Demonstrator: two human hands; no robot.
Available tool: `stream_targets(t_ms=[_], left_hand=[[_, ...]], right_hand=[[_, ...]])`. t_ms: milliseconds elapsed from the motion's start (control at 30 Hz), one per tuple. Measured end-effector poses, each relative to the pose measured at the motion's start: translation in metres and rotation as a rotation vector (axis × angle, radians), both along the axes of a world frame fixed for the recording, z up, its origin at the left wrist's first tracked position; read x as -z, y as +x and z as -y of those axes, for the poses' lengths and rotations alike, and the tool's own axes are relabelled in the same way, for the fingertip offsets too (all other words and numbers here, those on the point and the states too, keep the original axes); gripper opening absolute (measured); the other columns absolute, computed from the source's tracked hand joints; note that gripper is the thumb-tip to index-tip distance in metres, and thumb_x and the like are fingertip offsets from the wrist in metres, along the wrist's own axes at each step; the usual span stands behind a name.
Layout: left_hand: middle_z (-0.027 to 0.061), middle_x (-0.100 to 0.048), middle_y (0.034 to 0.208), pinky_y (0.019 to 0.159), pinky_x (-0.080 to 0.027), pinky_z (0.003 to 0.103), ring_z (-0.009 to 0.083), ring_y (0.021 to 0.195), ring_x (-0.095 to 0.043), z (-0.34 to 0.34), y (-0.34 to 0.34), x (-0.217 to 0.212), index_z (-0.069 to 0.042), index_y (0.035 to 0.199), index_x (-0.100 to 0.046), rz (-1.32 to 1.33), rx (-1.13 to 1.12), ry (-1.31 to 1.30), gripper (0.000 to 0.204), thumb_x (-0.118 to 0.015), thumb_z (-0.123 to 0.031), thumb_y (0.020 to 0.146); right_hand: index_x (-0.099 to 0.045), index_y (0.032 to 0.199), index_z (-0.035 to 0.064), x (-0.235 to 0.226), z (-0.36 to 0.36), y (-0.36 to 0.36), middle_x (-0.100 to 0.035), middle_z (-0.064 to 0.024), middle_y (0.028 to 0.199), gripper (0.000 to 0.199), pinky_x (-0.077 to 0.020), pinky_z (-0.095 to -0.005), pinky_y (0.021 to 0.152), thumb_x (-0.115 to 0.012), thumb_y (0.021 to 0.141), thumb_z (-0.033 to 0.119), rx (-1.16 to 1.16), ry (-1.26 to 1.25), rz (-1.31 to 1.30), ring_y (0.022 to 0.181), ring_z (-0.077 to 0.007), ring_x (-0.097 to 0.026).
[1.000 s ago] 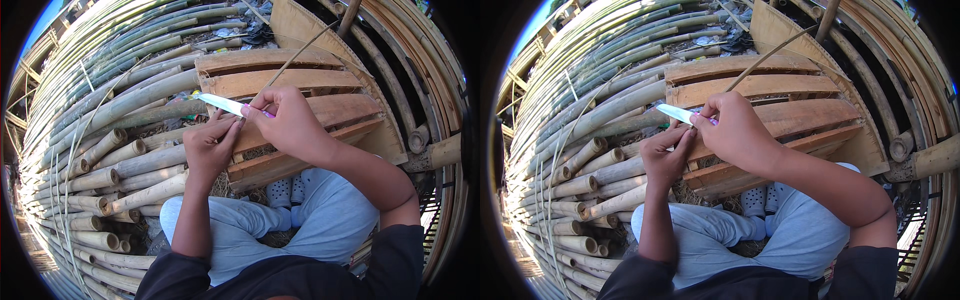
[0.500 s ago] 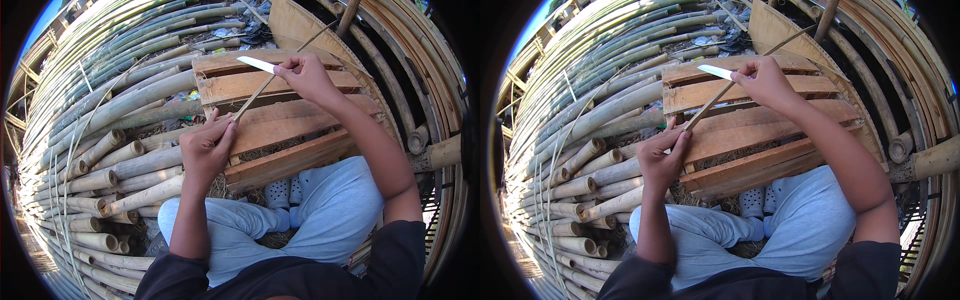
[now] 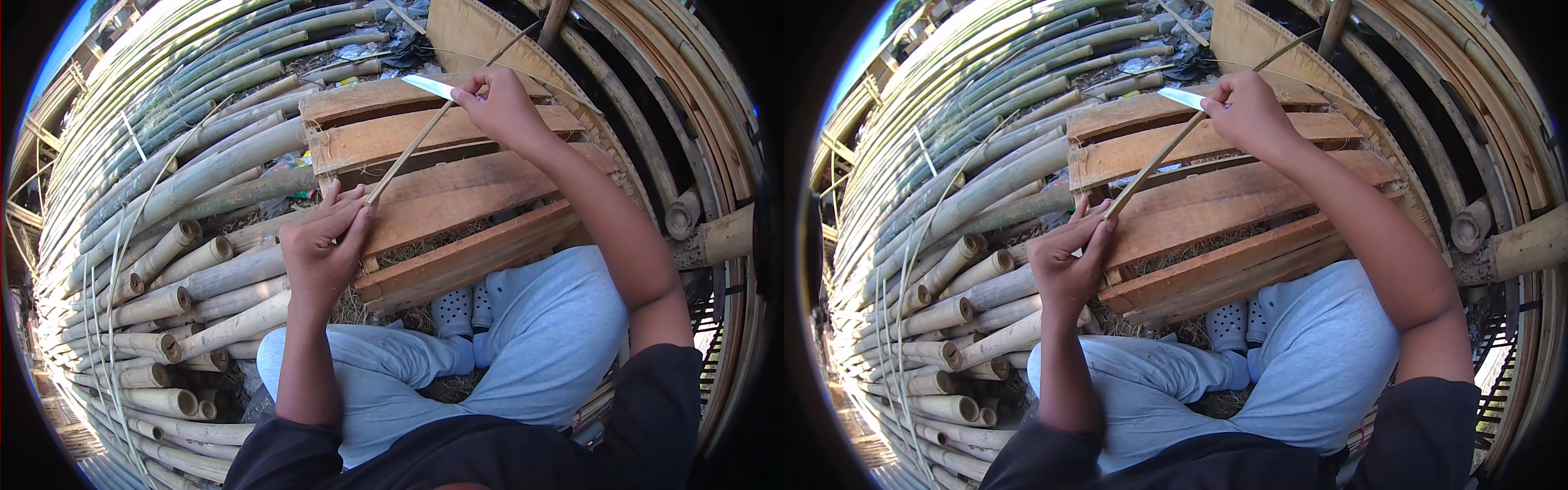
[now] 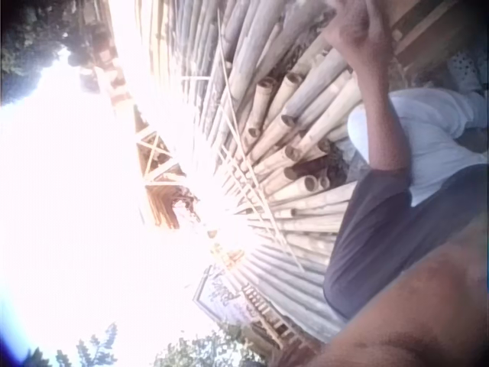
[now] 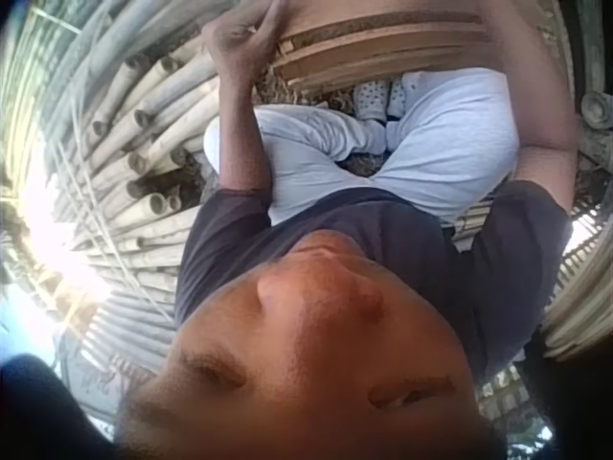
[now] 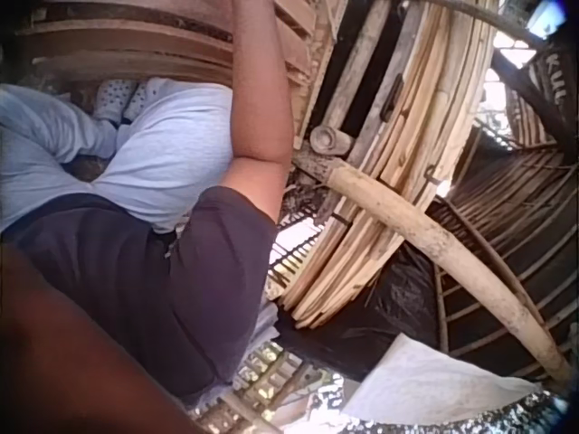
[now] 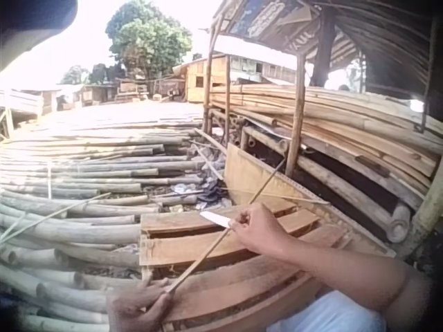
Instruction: The person is scraping and smoothing a bamboo strip using a small knife while sitting on a pile of bamboo poles.
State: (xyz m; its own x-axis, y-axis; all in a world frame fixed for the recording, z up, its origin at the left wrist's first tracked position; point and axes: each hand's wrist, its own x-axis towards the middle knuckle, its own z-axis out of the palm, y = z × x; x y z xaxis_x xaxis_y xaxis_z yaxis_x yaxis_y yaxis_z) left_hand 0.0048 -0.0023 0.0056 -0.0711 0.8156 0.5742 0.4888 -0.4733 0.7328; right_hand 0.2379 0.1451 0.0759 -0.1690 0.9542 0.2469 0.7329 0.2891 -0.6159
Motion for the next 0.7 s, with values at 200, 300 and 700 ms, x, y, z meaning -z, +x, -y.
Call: stream_targets(t_ms=[200,300,700], left_hand=[[0.0216,-0.075,0.096,0.109,-0.047,0.047,0.0295,0.105,-0.071,0.0,0.002,0.001,0.003,0.101,-0.075,0.025,0.0,-0.025,0.015,-0.069,0.002,0.088],[0.0215,-0.075,0.095,0.109,-0.047,0.047,0.0294,0.105,-0.071,0.0,0.002,0.002,0.003,0.102,-0.075,0.019,-0.001,-0.013,0.015,-0.069,0.002,0.088],[0.021,-0.075,0.092,0.108,-0.048,0.047,0.03,0.103,-0.072,0.0,-0.002,0.001,0.002,0.1,-0.075,0.041,-0.005,-0.015,0.013,-0.068,0.001,0.089]], right_hand=[[-0.071,0.084,-0.0014,0.004,-0.006,0.008,-0.064,-0.0077,0.069,0.021,-0.0468,-0.0313,0.063,-0.072,0.092,0.019,-0.004,-0.101,-0.07,0.065,-0.0117,-0.057],[-0.073,0.088,0.0006,0.024,-0.01,0.008,-0.06,-0.0014,0.065,0.021,-0.0416,-0.0266,0.057,-0.071,0.094,0.02,-0.025,0.06,-0.057,0.059,-0.0062,-0.05],[-0.072,0.084,-0.0009,0.007,0.018,-0.015,-0.058,-0.0002,0.063,0.021,-0.0394,-0.027,0.055,-0.071,0.094,0.017,-0.158,-0.091,-0.08,0.057,-0.0067,-0.046]])
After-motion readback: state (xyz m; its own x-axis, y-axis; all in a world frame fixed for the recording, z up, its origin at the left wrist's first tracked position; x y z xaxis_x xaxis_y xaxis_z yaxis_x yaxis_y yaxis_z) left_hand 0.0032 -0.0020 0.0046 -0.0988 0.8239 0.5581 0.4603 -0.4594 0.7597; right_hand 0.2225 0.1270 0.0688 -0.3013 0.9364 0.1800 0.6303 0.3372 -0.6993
